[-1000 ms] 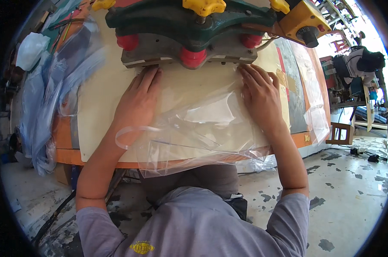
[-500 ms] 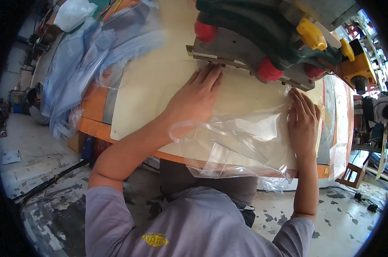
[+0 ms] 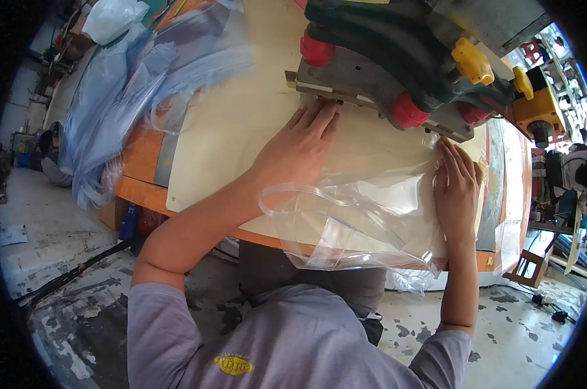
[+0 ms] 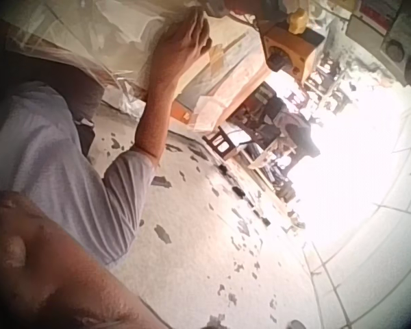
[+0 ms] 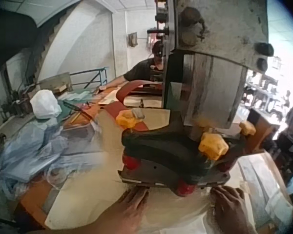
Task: The person aligns the edges of plastic sheets on a workspace and uses a heat-sealing machine to seal the seams before pulling the sealed material away.
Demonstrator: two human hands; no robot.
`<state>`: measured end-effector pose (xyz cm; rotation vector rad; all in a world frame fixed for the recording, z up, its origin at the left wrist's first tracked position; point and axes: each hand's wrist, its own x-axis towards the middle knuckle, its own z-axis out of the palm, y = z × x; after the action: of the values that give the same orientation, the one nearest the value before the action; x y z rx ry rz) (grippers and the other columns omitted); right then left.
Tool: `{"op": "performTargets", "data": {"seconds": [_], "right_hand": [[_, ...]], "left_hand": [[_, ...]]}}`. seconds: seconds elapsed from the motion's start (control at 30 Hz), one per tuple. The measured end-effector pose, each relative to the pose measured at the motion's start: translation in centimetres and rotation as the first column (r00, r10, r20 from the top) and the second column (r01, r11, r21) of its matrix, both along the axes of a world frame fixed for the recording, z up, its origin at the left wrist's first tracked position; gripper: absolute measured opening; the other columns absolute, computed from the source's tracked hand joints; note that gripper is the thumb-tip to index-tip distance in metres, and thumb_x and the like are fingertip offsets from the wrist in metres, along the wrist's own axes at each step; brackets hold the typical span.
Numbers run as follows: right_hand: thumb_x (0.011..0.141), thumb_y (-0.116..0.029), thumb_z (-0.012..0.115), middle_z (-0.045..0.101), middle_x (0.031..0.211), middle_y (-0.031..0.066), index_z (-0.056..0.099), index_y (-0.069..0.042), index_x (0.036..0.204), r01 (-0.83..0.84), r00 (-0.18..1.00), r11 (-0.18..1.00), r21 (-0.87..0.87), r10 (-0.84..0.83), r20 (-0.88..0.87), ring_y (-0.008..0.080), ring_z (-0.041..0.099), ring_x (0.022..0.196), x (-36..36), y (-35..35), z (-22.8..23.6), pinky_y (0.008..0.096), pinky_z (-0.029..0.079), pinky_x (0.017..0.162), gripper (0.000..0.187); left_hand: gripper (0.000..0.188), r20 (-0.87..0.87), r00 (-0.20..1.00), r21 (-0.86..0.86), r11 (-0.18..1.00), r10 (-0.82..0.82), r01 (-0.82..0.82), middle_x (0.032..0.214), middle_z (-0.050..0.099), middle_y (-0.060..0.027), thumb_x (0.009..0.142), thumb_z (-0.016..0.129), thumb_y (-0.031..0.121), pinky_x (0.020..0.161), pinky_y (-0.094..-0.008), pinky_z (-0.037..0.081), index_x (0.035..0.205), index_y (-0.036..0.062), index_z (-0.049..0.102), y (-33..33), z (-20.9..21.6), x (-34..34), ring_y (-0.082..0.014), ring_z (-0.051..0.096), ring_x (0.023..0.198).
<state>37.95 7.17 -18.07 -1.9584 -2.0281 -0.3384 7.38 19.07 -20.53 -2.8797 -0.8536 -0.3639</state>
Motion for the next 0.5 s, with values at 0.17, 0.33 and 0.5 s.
{"op": "performTargets", "data": {"seconds": [0.17,0.33,0.5], "right_hand": [[0.093,-0.005,0.06,0.066,0.137,0.0113,0.065,-0.003,0.132,-0.001,1.0,1.0,0.011,0.001,-0.021,0.0296,0.06,0.129,-0.1,0.2,-0.4,0.0463,0.041,0.109,0.039],[0.093,-0.006,0.062,0.066,0.136,0.0117,0.064,-0.003,0.132,-0.005,1.0,1.0,0.015,0.005,-0.021,0.0299,0.059,0.128,0.2,0.2,-0.2,0.0469,0.041,0.109,0.04],[0.092,-0.007,0.062,0.068,0.133,0.0105,0.064,-0.005,0.129,0.01,0.999,0.998,0.054,-0.008,-0.043,0.0302,0.06,0.126,1.5,-0.2,-1.0,0.0498,0.04,0.11,0.038]], "left_hand": [[0.059,-0.011,1.0,-0.004,1.0,0.008,-0.008,0.146,0.046,-0.0268,0.088,0.056,0.013,0.119,-0.0462,0.038,0.14,-0.0144,0.049,0.2,0.1,-0.2,-0.038,0.047,0.138],[0.059,0.026,1.0,-0.013,1.0,0.005,-0.004,0.144,0.048,-0.0259,0.087,0.056,0.012,0.117,-0.0463,0.039,0.14,-0.0139,0.049,0.3,0.3,0.1,-0.0392,0.049,0.134],[0.058,0.088,0.996,-0.056,0.998,-0.018,0.023,0.147,0.046,-0.027,0.089,0.051,0.001,0.121,-0.044,0.037,0.145,-0.0108,0.044,0.6,-0.2,0.7,-0.0402,0.046,0.138]]}}
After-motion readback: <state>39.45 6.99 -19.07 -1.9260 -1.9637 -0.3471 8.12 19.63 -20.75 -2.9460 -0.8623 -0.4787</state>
